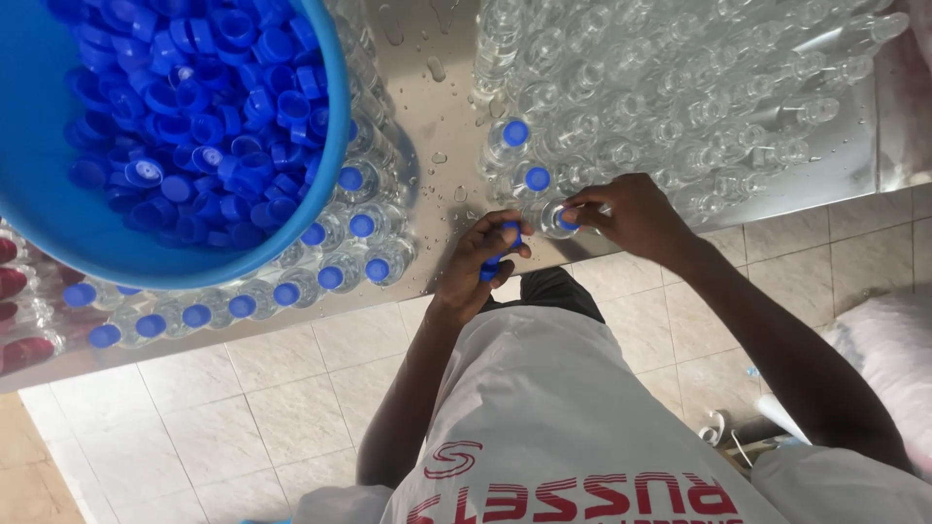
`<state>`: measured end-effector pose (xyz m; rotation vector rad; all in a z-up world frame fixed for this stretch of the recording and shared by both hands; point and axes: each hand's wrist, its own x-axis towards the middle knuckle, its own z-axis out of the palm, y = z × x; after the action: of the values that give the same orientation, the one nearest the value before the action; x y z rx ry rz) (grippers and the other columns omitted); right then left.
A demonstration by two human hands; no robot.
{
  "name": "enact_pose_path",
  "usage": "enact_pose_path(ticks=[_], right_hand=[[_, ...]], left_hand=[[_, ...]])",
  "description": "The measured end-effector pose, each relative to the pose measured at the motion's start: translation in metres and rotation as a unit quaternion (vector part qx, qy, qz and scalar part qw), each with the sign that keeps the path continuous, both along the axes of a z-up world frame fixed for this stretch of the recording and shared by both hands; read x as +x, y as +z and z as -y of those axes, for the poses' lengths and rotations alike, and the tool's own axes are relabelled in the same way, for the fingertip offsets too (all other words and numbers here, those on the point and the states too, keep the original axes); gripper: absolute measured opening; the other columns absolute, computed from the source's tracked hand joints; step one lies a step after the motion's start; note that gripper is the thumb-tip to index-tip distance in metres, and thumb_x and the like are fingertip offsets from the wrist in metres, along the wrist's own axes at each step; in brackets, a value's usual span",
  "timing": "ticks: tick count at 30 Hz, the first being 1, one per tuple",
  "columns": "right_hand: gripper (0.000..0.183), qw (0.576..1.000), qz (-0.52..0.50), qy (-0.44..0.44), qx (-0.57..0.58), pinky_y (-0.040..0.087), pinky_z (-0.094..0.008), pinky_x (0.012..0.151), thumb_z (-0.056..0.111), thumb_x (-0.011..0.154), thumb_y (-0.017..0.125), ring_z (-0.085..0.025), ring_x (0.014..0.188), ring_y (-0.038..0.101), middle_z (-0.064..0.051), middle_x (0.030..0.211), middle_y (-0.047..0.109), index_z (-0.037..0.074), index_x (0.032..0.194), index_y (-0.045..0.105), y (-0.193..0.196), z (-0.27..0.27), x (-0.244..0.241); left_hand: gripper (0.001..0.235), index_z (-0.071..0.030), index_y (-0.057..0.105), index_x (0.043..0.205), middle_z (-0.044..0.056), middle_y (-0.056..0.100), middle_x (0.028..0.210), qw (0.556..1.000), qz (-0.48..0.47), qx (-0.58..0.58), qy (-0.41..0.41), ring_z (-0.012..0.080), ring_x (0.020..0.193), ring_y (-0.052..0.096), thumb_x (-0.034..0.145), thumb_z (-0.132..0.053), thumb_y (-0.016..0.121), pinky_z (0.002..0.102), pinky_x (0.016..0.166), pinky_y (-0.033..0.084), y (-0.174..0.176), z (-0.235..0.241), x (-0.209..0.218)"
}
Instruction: The person repeatedly takes blue bottle caps from a blue basin and screws them onto clear plastic water bottles arranged on a metal table. The person handles the caps and bottles by hand, working through rows of bottles to secure the lids.
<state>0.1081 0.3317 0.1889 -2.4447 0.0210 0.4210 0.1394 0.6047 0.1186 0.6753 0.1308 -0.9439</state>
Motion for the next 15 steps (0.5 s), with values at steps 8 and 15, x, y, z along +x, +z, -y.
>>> enact_pose_path(ticks=[8,15], right_hand=[[0.058,0.989,0.124,0.077,-0.026,0.058,-0.046,0.094,0.044,0.093,0.085,-0.033,0.114,0.068,-0.008,0.117,0.071,0.027,0.147,0.072,0.05,-0.034,-0.021],[0.043,0.981,0.13,0.145,0.027,0.052,-0.05,0.097,0.021,0.097,0.079,-0.038,0.119,0.063,-0.011,0.124,0.069,0.014,0.138,0.073,0.046,-0.009,-0.004]], left_hand=[[0.046,-0.001,0.061,0.125,0.022,0.077,0.104,0.991,0.086,0.103,-0.01,0.021,0.069,0.077,0.094,-0.019,0.09,0.019,0.035,0.043,0.008,0.024,-0.01],[0.052,-0.004,0.059,0.131,0.021,0.08,0.098,0.981,0.145,0.121,-0.034,0.0116,0.044,0.064,0.091,-0.017,0.091,0.017,0.03,0.041,0.041,0.04,0.0]])
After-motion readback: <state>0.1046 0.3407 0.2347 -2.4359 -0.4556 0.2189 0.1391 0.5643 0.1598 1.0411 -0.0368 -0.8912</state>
